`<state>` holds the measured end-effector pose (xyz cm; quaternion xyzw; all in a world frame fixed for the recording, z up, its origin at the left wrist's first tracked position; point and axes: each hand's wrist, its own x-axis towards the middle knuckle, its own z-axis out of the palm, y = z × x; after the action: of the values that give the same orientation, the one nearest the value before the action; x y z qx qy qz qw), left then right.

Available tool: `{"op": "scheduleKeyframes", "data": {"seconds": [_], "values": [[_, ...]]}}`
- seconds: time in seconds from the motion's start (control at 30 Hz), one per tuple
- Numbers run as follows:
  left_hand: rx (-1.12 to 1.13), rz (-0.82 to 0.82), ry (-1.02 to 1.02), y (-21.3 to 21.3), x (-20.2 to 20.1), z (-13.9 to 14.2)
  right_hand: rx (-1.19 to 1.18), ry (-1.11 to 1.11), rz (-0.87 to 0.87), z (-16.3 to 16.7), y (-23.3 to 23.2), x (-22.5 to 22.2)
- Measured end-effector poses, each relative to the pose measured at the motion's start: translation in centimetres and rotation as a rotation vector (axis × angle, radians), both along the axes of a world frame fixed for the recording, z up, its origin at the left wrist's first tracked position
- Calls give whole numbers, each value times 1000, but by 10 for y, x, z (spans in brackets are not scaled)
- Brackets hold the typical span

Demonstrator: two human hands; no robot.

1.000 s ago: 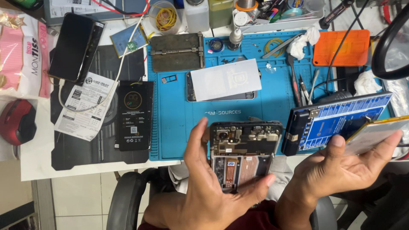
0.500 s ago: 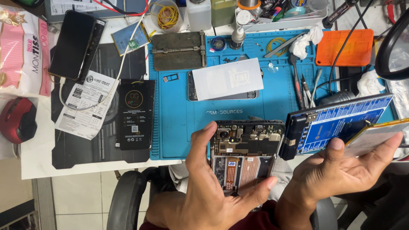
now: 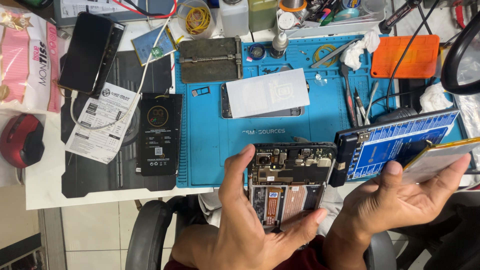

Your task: The person tests a disassembled phone's battery with multimeter probes, then handles the opened phone chassis, a new battery, and the screen assembly, peeling protective film and aligning the battery and screen parts while working over a repair mat.

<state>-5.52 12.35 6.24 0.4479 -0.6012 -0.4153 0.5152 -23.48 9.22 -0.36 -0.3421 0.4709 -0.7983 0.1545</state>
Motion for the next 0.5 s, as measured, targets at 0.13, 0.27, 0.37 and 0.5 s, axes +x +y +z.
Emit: {"op": "scheduleKeyframes", "data": {"seconds": [0.13,0.27,0.37,0.5], "values": [[-1,3,-8,-2,1,2,4,8,15,0,1,0],[-20,44,-168,-4,5,4,19,19,10,-1,2,-2],[6,36,-143,-4,5,4,23,47,4,-2,3,-2],[7,41,-143,-5,5,3,34,57,6,-1,4,-1]]}}
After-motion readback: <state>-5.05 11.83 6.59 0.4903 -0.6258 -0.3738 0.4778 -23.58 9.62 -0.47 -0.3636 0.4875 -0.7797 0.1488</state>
